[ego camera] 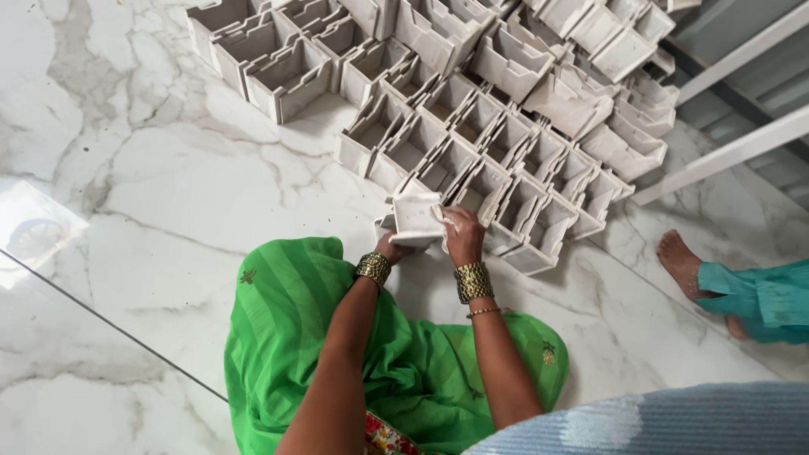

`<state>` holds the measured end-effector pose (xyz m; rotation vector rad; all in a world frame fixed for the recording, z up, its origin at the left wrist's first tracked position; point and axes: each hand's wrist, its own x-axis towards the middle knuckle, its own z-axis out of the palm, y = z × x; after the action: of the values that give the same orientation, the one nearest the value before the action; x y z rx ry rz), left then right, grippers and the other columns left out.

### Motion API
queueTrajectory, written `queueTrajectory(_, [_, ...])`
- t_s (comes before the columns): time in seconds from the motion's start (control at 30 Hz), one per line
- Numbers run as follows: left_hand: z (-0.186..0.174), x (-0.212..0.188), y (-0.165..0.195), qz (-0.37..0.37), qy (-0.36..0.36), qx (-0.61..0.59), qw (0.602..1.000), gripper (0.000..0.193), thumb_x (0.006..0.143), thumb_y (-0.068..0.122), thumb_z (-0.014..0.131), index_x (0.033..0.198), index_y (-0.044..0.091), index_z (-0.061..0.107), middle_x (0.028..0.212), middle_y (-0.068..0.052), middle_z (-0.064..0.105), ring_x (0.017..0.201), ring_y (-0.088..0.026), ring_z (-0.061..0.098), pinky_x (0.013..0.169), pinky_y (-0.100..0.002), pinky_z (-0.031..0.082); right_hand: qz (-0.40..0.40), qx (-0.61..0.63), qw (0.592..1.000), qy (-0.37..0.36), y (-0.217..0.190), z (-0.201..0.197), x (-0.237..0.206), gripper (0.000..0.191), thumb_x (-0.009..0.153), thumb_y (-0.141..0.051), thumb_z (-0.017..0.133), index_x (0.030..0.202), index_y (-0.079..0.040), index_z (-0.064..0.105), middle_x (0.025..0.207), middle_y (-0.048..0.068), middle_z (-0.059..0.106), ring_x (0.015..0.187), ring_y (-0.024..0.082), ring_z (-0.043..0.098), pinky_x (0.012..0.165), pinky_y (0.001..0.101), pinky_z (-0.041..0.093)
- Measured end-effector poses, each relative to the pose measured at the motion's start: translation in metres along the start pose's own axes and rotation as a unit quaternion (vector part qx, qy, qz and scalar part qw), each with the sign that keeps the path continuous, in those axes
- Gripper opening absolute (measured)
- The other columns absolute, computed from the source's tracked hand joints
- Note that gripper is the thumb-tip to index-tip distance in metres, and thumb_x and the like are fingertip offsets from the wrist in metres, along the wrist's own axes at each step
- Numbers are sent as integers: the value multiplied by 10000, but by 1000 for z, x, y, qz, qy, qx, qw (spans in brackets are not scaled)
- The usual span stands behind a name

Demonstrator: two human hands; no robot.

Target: The person sits on the floor and wipes white styrofoam-like molds one at a time with a cloth, then places each cleaned mold into rows arranged on the floor, building a large grid of molds.

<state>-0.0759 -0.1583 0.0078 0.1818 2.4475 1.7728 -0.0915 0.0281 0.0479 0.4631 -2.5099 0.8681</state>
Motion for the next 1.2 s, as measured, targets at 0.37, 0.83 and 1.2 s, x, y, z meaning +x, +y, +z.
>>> queueTrajectory(0.37, [4, -5, 2, -18, 70, 124, 990, 355, 823, 255, 807, 1143, 113, 752, 1022, -162, 773, 960, -332, 739, 834, -430, 583, 71, -23, 996, -41, 42, -35, -100, 240, 795, 17, 726, 1026, -35, 769, 1028, 143, 750, 984, 338, 694, 885, 413, 551])
queueTrajectory(0.83, [-16, -14, -10, -99, 146, 401, 899, 240, 980, 174, 564, 906, 192, 791, 915, -132, 770, 832, -324, 761, 673, -469, 588, 121, -50, 987, -94, 46, -11, -113, 162, 775, -21, 748, 934, -14, 782, 988, 182, 754, 946, 361, 717, 886, 429, 562])
queueTrajectory(1.2, [19, -27, -16, 29, 2, 541, 840, 193, 926, 168, 566, 908, 122, 752, 923, -120, 736, 924, -318, 704, 846, -544, 524, 264, -42, 960, -85, 55, -12, -112, 202, 823, -73, 754, 1020, -37, 786, 976, 188, 763, 832, 330, 741, 747, 405, 591])
